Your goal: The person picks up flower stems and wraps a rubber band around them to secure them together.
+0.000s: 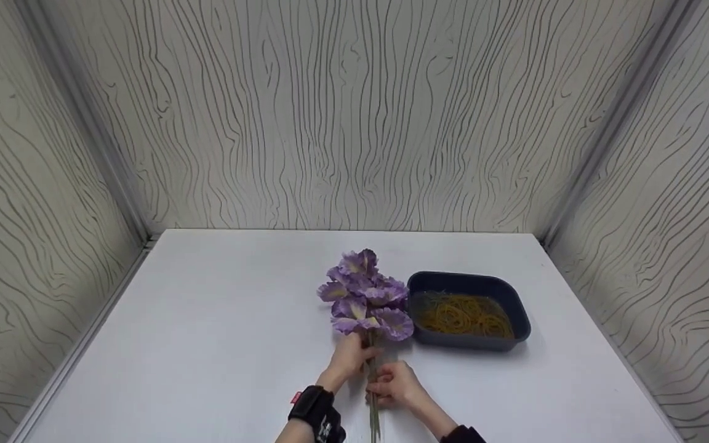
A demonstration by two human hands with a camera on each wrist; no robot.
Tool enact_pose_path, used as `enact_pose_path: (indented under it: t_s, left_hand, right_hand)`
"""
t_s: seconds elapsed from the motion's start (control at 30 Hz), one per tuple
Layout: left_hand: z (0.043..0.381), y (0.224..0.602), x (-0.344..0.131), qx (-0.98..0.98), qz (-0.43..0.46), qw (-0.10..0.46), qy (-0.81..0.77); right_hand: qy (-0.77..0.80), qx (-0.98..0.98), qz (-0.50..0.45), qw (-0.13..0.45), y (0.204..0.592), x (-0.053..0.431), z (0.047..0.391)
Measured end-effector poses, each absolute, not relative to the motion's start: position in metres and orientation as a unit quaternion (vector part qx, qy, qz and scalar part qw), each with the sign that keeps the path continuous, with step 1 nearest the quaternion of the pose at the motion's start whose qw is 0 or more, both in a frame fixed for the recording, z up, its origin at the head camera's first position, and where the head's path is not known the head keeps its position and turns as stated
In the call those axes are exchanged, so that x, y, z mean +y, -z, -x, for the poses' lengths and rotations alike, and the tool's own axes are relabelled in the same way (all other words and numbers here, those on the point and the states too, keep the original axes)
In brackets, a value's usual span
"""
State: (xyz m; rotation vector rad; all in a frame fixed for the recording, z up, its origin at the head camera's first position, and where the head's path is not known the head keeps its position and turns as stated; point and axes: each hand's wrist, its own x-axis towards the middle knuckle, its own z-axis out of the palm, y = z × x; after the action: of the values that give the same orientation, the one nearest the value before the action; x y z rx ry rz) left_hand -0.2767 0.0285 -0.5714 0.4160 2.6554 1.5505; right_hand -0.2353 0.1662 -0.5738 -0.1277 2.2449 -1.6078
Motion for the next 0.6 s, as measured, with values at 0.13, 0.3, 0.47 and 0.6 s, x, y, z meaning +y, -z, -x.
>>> enact_pose_path:
  t_s: [0.13,0.3,0.47,0.6]
  left_hand:
    - [0.276,0.576,0.028,0.884,-0.135,-0.012,-0.448]
    - [0.274,0.578,0.028,0.902,-0.141,-0.037,-0.406]
    - [0.273,0.576,0.023,0.91,-0.136,-0.039,-0.39]
    - [0.272,0.573,0.015,0.921,-0.127,-0.059,-0.362]
  right_hand:
    - [0.569,0.799,0.042,0.19,0.577,0.166,0.236]
    - [0.596,0.779,0.027,0.196,0.579,0.166,0.236]
    - [0.61,0.767,0.023,0.197,0.582,0.165,0.238]
    - [0.62,0.759,0.027,0.196,0.583,0.166,0.238]
